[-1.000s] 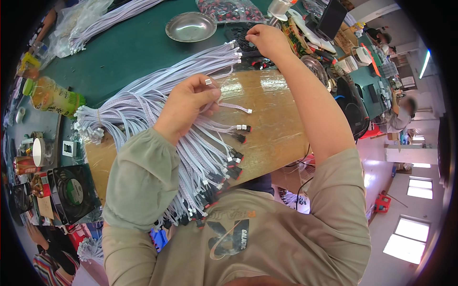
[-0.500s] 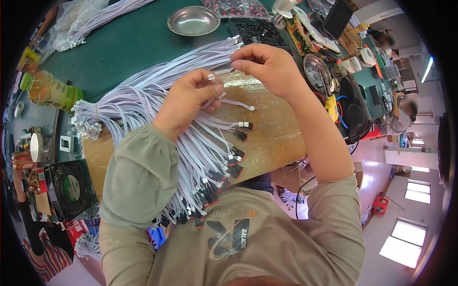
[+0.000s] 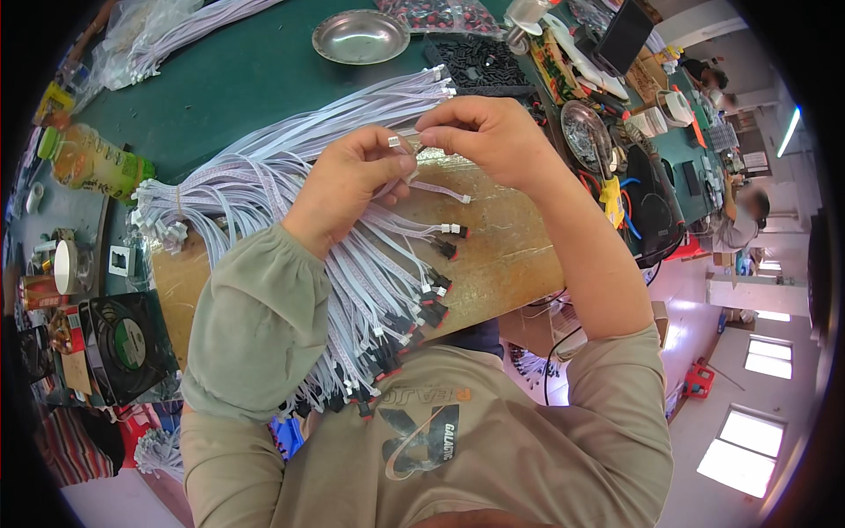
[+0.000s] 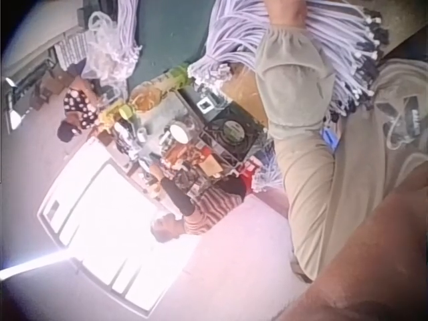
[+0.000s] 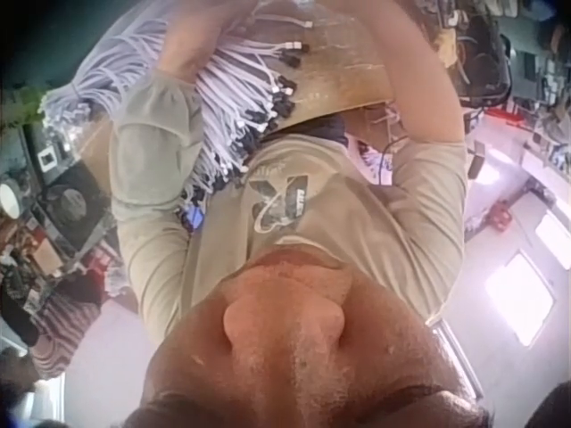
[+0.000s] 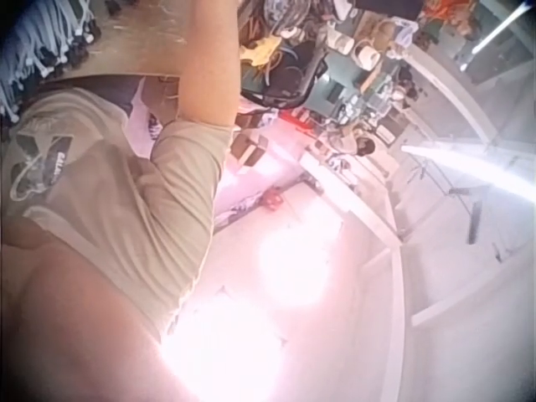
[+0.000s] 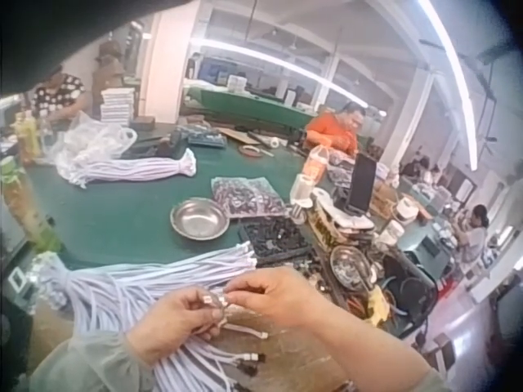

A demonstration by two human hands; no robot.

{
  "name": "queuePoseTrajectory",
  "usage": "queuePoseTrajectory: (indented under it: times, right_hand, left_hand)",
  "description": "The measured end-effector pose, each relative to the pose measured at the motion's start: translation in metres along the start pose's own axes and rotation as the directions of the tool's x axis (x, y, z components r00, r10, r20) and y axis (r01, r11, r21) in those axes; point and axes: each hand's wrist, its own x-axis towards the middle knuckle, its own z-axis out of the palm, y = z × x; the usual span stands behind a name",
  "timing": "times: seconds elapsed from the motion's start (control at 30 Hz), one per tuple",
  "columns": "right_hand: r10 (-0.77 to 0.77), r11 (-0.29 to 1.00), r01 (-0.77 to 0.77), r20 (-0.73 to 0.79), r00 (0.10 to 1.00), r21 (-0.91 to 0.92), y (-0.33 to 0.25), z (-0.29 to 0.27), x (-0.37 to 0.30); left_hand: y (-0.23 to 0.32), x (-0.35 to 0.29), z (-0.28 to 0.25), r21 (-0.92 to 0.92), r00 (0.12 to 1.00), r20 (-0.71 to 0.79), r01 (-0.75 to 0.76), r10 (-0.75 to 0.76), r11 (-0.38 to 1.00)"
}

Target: The person assembles and tests wiring harness connectors by hand, using a heat gun and tweezers to manipulate the plastic tubing and wires.

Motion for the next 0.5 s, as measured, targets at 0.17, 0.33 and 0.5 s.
queuePoseTrajectory:
  times: [0.17, 0.33, 0.5]
  right_hand:
    - [-0.088, 0.992, 0.081, -0.074, 0.993, -0.100, 0.007, -0.002, 0.001]
    - [-0.026, 1.000, 0.026, -0.034, 0.999, 0.013, -0.005, -0.001, -0.004]
    - [0.035, 0.999, -0.036, -0.031, 0.999, -0.031, -0.016, -0.008, -0.007]
  left_hand:
    - [0.001, 0.001, 0.002, 0.007, 1.000, -0.001, -0.003, 0.003, 1.000]
    - [-0.001, 0.001, 0.000, -0.008, 1.000, 0.003, -0.008, 0.008, 1.000]
    - [0.001, 0.001, 0.002, 0.018, 1.000, -0.020, 0.009, -0.009, 1.000]
